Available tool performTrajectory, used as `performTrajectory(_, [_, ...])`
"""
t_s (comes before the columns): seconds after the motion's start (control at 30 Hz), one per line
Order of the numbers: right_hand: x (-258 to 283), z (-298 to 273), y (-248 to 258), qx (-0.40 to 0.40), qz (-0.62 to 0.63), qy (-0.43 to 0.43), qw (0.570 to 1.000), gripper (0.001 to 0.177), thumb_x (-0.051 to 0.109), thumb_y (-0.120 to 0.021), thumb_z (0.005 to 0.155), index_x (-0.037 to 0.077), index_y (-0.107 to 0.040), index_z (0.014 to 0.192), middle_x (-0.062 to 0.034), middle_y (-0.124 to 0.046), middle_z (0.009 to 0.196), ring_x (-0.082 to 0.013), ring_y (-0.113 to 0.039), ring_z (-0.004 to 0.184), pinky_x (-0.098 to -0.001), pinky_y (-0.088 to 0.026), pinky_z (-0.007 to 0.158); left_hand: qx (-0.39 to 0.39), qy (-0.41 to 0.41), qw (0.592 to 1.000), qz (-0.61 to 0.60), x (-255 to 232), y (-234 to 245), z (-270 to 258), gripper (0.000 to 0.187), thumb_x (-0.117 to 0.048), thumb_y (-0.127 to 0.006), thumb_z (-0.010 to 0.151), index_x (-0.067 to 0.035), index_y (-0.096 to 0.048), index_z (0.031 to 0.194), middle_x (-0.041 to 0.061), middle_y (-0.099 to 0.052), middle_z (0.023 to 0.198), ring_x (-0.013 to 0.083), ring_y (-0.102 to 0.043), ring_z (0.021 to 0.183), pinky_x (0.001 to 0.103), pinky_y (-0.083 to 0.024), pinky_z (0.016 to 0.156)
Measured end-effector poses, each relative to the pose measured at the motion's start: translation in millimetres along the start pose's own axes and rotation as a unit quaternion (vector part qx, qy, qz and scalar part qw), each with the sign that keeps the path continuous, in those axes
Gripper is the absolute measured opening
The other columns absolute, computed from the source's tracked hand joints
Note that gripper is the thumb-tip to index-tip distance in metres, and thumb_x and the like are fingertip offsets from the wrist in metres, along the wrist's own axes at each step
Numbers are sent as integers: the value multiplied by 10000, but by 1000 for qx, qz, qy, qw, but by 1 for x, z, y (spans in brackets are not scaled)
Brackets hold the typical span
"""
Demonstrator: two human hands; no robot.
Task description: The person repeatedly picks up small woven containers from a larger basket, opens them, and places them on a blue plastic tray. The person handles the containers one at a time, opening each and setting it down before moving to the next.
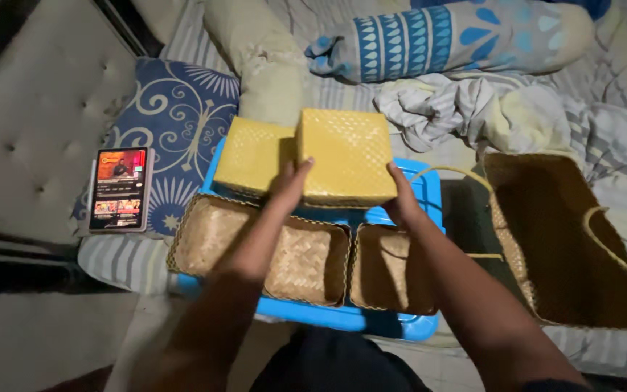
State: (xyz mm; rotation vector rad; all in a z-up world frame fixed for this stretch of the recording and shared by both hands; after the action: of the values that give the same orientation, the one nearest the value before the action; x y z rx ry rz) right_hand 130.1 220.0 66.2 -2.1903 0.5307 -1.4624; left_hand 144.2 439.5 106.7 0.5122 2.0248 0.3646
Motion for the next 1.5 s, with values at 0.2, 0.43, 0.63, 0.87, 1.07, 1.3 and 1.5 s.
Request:
performTrajectory(0.2, [-6,5,36,-26,-29,-2,999,566,431,-411,809,58,-381,1234,-75,-458,1231,-219,-420,1132,-365,-304,946,45,-83,992,-89,25,-60,74,700,-564,-401,750,-32,-417,1205,212,-458,1192,330,-425,1120,357,-325,916])
performTrajectory(0.43, [-36,36,94,-68,-368,-38,927,386,376,-483,819,21,-552,955,-92,-518,866,-198,-466,756,-342,-377,671,75,-110,990,46,57,-87,123,689,-393,-481,763,4,-256,1279,237,-397,1229,345,-393,1138,362,-322,929])
performTrajectory(0.63, [-37,45,90,-54,-443,-57,893,415,337,-437,819,-59,-523,729,-124,-522,631,-196,-446,539,-319,-341,478,53,-94,988,110,64,-86,125,666,-367,-515,769,-4,-276,1274,251,-408,1209,364,-403,1121,380,-334,923])
performTrajectory(0.87, [-18,32,61,-211,-326,-59,920,258,301,-506,740,47,-514,784,-47,-509,652,-168,-466,558,-348,-397,496,34,-119,989,81,36,-60,96,544,-362,-529,745,4,-426,1134,255,-491,1102,388,-463,1030,411,-370,863])
performTrajectory(1.07, [12,41,31,-88,-648,80,752,154,212,-533,594,66,-485,587,-34,-446,556,-152,-406,529,-304,-337,475,9,-74,983,170,-2,-19,46,504,-416,-493,743,-84,-471,1122,193,-546,1057,357,-508,984,433,-383,837])
performTrajectory(1.3, [39,13,12,-115,-306,65,943,155,153,-423,810,34,-518,787,-28,-496,650,-116,-437,569,-253,-359,515,-33,-201,979,-28,-18,5,24,605,-398,-540,731,-21,-402,1183,184,-549,1060,312,-540,966,359,-412,814])
performTrajectory(1.5, [87,-36,-38,-110,-364,231,895,495,21,-471,685,55,-432,1177,-64,-450,924,-127,-439,775,-251,-432,594,-99,-270,949,-128,-4,26,18,467,-382,-395,887,-17,-459,1172,172,-521,1158,260,-491,1072,316,-368,913])
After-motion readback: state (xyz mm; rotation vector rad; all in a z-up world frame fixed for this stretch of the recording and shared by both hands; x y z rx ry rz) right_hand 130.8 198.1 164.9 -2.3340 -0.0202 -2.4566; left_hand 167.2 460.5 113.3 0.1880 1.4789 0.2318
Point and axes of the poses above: each hand's wrist, its own z-axis towards the middle knuckle, its own y-axis out of the back of the hand, x = y × z, the point moved 8 cm from there along z, towards the middle knuckle
